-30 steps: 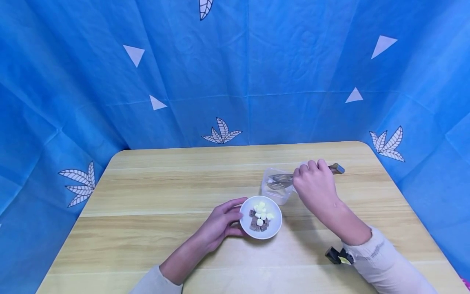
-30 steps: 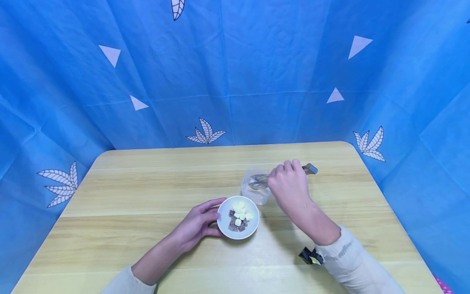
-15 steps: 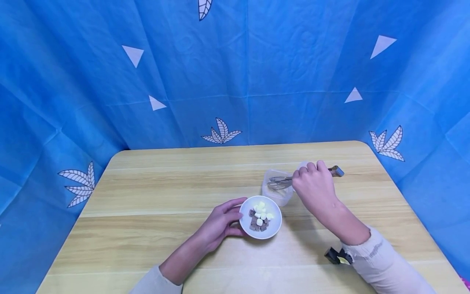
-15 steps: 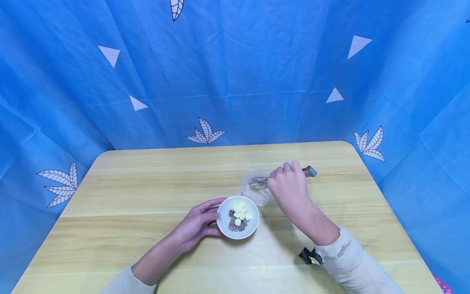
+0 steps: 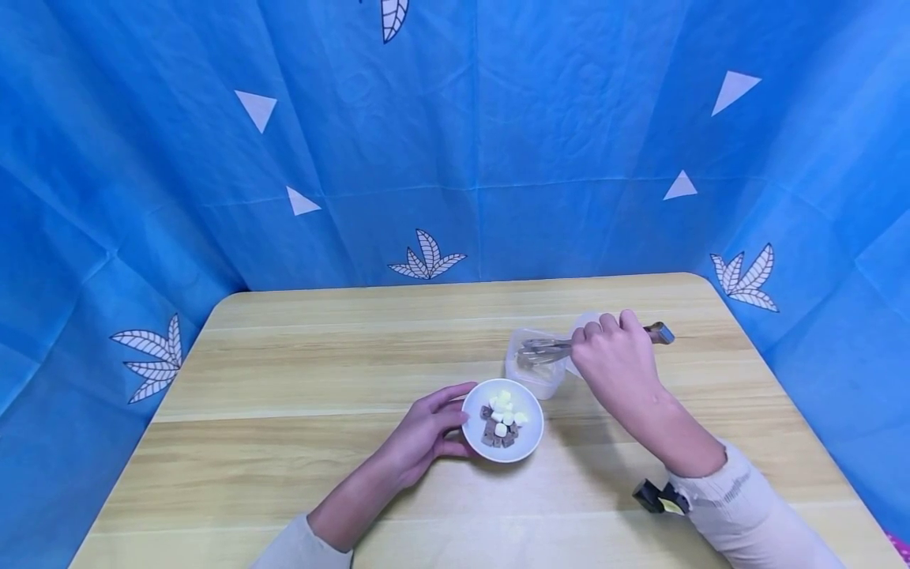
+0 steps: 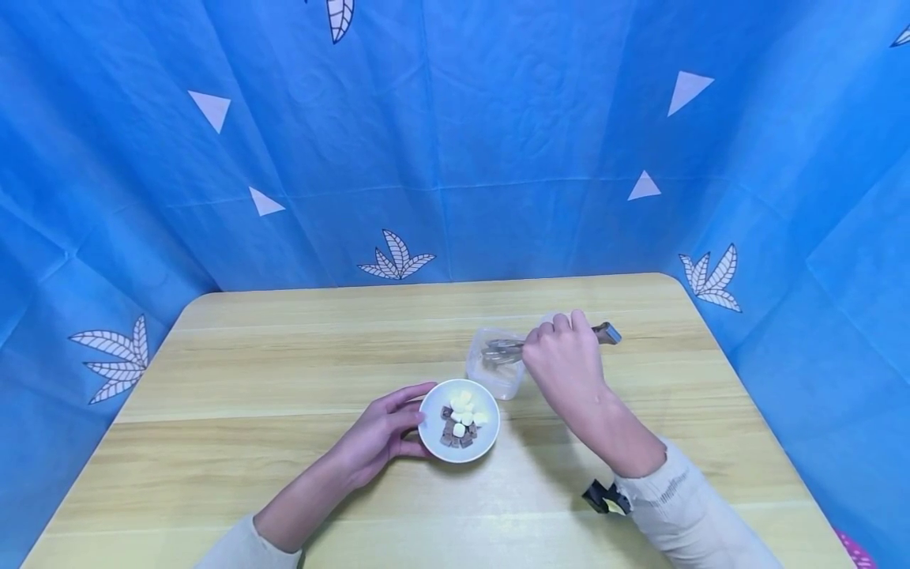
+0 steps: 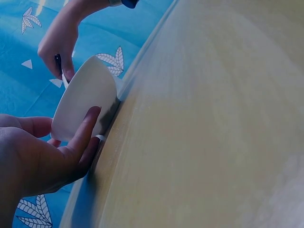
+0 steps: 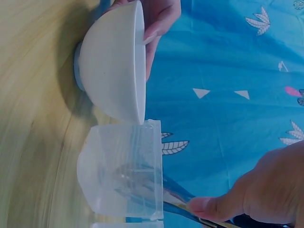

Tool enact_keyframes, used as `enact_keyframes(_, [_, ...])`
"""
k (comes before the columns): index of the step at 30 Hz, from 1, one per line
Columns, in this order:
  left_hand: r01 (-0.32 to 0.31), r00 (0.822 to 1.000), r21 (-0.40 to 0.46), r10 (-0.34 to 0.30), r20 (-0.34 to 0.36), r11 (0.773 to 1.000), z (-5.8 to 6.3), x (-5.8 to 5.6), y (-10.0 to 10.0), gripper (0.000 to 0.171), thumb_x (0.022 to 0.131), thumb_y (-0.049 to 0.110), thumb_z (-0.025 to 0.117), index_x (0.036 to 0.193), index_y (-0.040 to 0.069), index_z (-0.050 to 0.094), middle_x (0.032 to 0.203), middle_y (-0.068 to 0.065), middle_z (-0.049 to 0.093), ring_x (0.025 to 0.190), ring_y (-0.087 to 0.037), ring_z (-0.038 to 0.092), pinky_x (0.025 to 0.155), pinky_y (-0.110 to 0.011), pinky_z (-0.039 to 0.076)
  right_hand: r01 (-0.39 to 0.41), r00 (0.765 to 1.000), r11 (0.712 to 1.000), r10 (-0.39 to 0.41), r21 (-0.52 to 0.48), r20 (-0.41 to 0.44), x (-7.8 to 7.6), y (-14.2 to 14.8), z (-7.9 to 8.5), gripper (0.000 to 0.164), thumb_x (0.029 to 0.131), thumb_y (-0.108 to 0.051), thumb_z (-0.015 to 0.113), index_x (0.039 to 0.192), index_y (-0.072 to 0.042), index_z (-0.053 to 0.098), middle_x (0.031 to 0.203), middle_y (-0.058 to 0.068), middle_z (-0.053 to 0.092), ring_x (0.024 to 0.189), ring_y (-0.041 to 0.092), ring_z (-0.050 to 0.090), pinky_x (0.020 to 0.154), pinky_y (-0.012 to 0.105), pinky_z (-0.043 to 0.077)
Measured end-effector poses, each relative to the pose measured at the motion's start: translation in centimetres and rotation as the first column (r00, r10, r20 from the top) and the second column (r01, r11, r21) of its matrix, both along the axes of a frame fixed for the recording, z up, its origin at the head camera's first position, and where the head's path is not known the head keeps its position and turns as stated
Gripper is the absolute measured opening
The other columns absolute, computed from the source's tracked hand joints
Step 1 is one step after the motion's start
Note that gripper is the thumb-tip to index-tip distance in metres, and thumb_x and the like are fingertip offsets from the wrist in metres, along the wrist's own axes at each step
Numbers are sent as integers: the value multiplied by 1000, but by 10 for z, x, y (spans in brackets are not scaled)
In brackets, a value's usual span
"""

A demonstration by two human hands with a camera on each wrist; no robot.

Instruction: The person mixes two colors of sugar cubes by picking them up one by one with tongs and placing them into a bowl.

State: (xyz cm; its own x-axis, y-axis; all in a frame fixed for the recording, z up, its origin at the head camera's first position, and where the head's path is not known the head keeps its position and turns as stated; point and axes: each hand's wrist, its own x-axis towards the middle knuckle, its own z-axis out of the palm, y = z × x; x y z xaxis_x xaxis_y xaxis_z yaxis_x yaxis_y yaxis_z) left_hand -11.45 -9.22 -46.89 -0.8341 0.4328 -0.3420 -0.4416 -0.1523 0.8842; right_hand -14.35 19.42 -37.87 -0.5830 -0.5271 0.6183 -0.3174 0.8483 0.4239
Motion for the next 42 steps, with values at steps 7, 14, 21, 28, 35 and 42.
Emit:
enact_keyframes(7, [2, 1000, -2, -2, -1, 1000, -1, 0, -1, 59, 99, 4, 55, 157, 6, 41, 151, -28, 52, 110, -29, 72, 91, -49, 66, 13, 998, 1000, -13, 12, 66, 4, 3, -2, 37, 77, 18, 57, 54, -8, 43, 50, 1, 35, 54, 16, 24, 55, 31, 27])
enact_keyframes(14, [3, 1000, 3, -3, -7, 1000, -1, 0, -1, 59, 99, 4, 54, 157, 5, 41, 151, -28, 52, 111, -30, 72, 91, -49, 66, -2, 997, 1000, 1, 16, 74, 4, 2, -3, 36, 78, 18, 48, 54, -8, 43, 51, 1, 34, 56, 16, 20, 56, 31, 27])
enact_keyframes(21, [8, 1000, 2, -8, -6, 1000, -1, 0, 0, 59, 99, 5, 55, 157, 6, 41, 150, -28, 53, 110, -29, 72, 90, -48, 66, -19, 999, 1000, 18, 13, 32, 5, -1, -2, 39, 82, 16, 33, 52, -8, 41, 50, 2, 34, 57, 17, 17, 54, 31, 25])
enact_keyframes(28, [5, 1000, -8, -5, -9, 1000, 0, 0, 1, 59, 100, 5, 55, 157, 6, 41, 150, -28, 53, 110, -29, 72, 90, -47, 66, -7, 999, 1000, 6, 18, 52, 8, 1, 1, 37, 78, 19, 47, 53, -8, 40, 50, 2, 34, 56, 16, 20, 54, 31, 25])
enact_keyframes(35, [4, 1000, -11, -4, -13, 1000, 0, 1, 0, 59, 100, 5, 54, 157, 6, 41, 151, -28, 52, 110, -30, 72, 89, -48, 66, 31, 998, 999, -33, 38, 54, 14, 4, 8, 35, 73, 16, 72, 56, -7, 51, 50, 2, 41, 53, 17, 30, 55, 31, 29])
enact_keyframes(42, [6, 1000, -5, -6, -15, 1000, -2, 1, -1, 59, 100, 5, 54, 157, 6, 41, 151, -28, 52, 109, -29, 72, 90, -48, 66, 38, 993, 999, -40, 19, 107, 19, 12, 17, 31, 79, -21, 89, 66, -7, 65, 59, 4, 61, 56, 19, 43, 56, 30, 31])
